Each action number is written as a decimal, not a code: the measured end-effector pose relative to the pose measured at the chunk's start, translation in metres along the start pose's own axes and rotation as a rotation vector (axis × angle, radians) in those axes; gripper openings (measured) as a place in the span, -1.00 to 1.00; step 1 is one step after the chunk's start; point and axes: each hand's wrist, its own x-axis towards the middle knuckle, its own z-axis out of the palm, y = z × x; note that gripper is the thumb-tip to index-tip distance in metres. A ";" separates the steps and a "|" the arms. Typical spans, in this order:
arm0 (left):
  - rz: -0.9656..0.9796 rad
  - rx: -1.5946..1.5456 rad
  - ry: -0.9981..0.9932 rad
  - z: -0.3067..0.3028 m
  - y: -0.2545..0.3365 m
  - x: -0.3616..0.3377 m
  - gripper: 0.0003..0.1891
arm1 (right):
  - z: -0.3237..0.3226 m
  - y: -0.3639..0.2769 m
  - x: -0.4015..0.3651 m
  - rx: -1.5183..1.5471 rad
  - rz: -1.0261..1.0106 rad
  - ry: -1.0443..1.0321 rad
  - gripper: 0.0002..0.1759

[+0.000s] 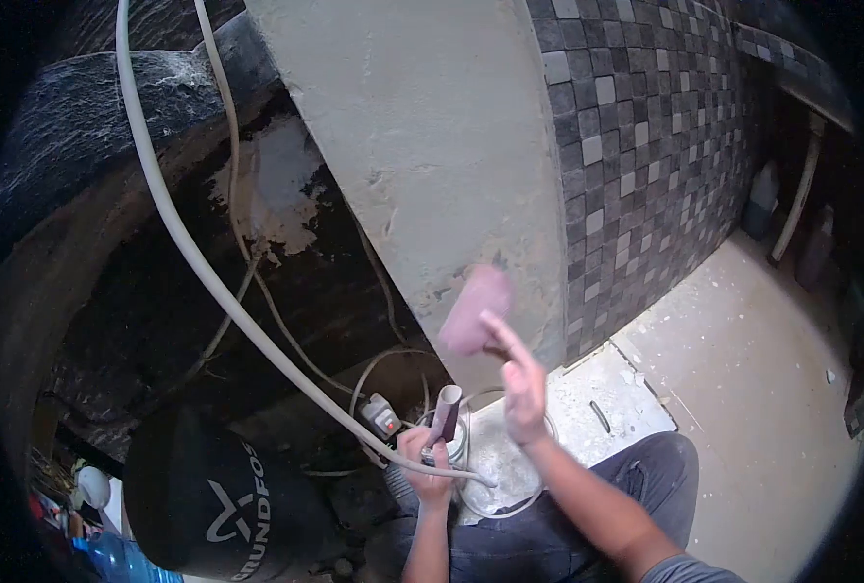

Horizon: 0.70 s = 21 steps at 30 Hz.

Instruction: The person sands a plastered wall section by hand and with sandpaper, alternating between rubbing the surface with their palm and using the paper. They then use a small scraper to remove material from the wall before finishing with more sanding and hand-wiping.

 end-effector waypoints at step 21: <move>-0.276 -0.020 0.128 0.010 -0.027 0.011 -0.72 | 0.019 -0.023 0.240 -1.105 -1.092 0.331 -0.76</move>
